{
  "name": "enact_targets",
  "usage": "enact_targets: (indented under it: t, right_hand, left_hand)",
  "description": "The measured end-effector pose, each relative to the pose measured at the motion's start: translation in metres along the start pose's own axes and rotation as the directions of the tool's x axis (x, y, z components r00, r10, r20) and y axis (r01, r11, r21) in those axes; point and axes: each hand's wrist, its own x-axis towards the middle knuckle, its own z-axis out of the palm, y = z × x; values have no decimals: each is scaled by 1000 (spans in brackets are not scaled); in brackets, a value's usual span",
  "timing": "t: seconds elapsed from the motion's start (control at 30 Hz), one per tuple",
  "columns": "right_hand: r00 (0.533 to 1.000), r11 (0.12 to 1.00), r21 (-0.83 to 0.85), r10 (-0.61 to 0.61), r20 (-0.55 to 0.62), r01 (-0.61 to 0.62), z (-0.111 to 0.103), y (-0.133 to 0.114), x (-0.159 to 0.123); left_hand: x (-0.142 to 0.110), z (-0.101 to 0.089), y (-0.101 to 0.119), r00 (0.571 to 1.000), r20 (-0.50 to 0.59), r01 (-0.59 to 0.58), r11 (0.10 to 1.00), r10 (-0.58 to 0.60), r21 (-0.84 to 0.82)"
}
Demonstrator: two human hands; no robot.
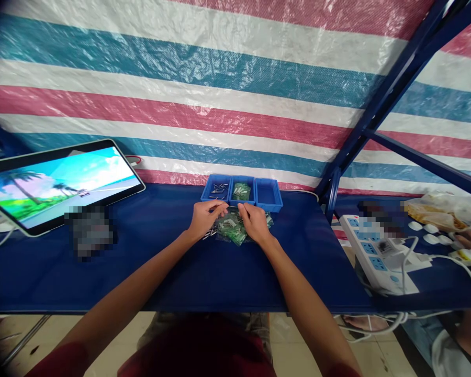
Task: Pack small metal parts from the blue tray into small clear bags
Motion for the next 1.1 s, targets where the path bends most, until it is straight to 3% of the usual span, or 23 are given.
enact_targets:
  t: [0.07,0.17,0.33,0.4,0.47,0.57,0.63,0.77,0.87,0.97,1.1]
  right_hand:
    - [1000,1000,0,14,-12,-14,-1,0,0]
    - [999,1000,-6,23,-21,-23,-2,0,0]
    - [999,999,-25,34,-33,-35,-3,1,1]
    - [999,999,-31,29,-41,-30,-3,1,2]
    - [999,999,-40,21,-39,-23,-3,1,2]
    - [1000,999,-51,19,-24,-20,-3,0,1]
    - [1000,998,-54,20,-15,-21,-2,0,1]
    - [1000,998,-60,16,-16,-17,-1,0,1]
    - [1000,999,-50,17,-18,-18,-2,2,1]
    - [999,998,-53,26,-19,-27,-2,2,1]
    - [998,999,-23,40,-48,-41,-4,1,2]
  left_hand:
    - [11,-7,-3,991,-82,-84,975,103,208]
    - [35,-17,-11,962,-181,-103,888,202,447]
    - [59,-26,-22,983,-78,-80,775,164,627]
    - [53,-31,-23,994,8,-92,803,108,589]
    - [43,-37,-22,979,203,-129,859,30,495]
    - [27,-46,-18,860,502,-149,896,-91,418]
    - [19,-48,-14,802,585,-178,885,-123,431]
    - [9,-39,-6,751,649,-262,847,-122,463]
    - [6,-31,-7,756,649,-284,850,-85,443]
    - [5,-27,-13,787,617,-289,876,-11,386]
    - [5,-25,-17,876,478,-268,887,62,377]
